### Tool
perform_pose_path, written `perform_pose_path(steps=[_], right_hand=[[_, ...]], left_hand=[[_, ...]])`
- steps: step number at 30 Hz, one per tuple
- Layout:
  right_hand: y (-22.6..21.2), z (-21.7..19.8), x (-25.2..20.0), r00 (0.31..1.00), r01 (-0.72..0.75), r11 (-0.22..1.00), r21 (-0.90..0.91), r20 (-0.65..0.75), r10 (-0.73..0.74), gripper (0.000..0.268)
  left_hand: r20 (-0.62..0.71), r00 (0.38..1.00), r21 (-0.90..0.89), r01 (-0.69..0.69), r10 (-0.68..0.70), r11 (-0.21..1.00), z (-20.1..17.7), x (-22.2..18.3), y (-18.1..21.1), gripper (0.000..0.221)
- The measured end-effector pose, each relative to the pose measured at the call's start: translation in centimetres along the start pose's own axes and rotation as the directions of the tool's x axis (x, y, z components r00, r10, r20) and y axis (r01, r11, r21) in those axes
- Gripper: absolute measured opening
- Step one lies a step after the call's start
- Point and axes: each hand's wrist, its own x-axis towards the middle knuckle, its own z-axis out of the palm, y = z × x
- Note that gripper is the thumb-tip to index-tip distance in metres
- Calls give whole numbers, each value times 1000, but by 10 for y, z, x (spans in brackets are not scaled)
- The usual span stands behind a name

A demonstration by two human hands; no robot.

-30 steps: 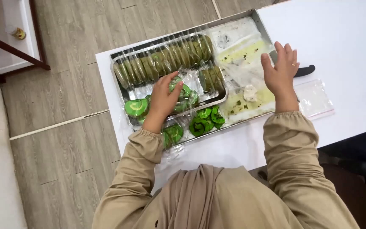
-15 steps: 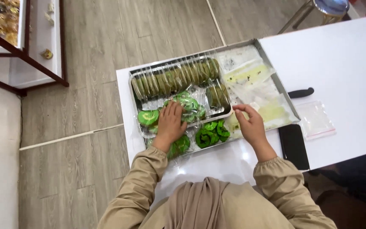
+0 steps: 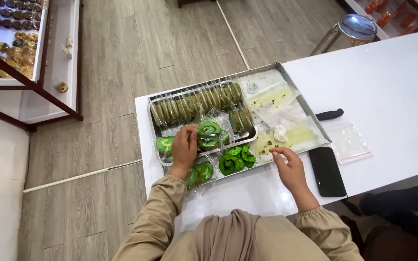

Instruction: Wrapping individual slices of green roll cake in plastic film and arranging them in a metal tray.

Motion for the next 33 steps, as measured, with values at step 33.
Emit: perform_pose_path(steps=[33], right_hand=[[-72, -5, -53, 964, 91, 759, 644, 136, -231, 28]], left_hand=[[322, 944, -730, 294, -69, 617, -84, -51, 229, 26]])
